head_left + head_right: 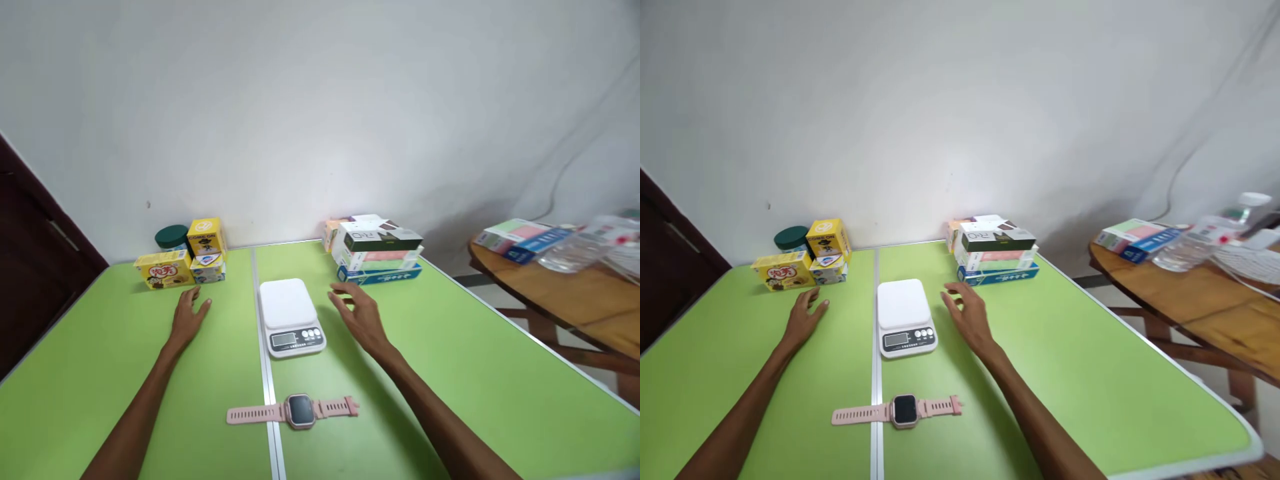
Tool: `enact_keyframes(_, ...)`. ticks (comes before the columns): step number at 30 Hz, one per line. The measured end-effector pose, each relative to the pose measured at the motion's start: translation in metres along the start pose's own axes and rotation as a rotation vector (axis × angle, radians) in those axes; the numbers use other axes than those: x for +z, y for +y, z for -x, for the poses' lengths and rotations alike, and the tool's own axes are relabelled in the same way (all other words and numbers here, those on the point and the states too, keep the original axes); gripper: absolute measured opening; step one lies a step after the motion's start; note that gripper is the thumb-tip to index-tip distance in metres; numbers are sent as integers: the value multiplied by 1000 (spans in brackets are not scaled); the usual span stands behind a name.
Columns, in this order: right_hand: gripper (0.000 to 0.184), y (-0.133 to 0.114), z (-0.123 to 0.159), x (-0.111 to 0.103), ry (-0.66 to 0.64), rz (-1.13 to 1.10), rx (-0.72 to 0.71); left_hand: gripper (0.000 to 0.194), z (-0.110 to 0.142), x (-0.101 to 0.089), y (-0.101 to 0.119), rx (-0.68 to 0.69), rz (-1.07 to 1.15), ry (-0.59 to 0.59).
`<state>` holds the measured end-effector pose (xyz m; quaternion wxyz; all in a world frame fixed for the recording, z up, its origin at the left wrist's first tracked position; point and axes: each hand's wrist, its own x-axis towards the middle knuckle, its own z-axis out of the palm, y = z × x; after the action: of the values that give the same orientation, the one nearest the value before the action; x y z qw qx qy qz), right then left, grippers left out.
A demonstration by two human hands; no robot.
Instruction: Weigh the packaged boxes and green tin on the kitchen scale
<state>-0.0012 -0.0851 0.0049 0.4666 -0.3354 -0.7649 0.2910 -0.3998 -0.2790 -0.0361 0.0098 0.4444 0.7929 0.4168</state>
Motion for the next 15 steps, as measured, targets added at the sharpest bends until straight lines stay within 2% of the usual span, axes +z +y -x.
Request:
enact_keyframes(3,39,45,23,-45,278,103,124,60,5,5,19,-55,18,20)
enact_keyframes(6,51,85,23,-70,520,138,300,61,3,21,62,-55,64,56)
enact_keyframes(8,60,104,10,-77,609,127,360,62,-1,40,104,31,100,56)
enact_keyframes(11,70,120,-18,-80,726,131,348,61,-8,75,178,179,176,-14)
enact_keyframes(13,73,127,-37,-79,788,105,352,66,-12,104,226,235,243,-131)
enact_keyframes(15,75,133,-54,-78,801,45,378,78,-18,134,267,209,314,-270)
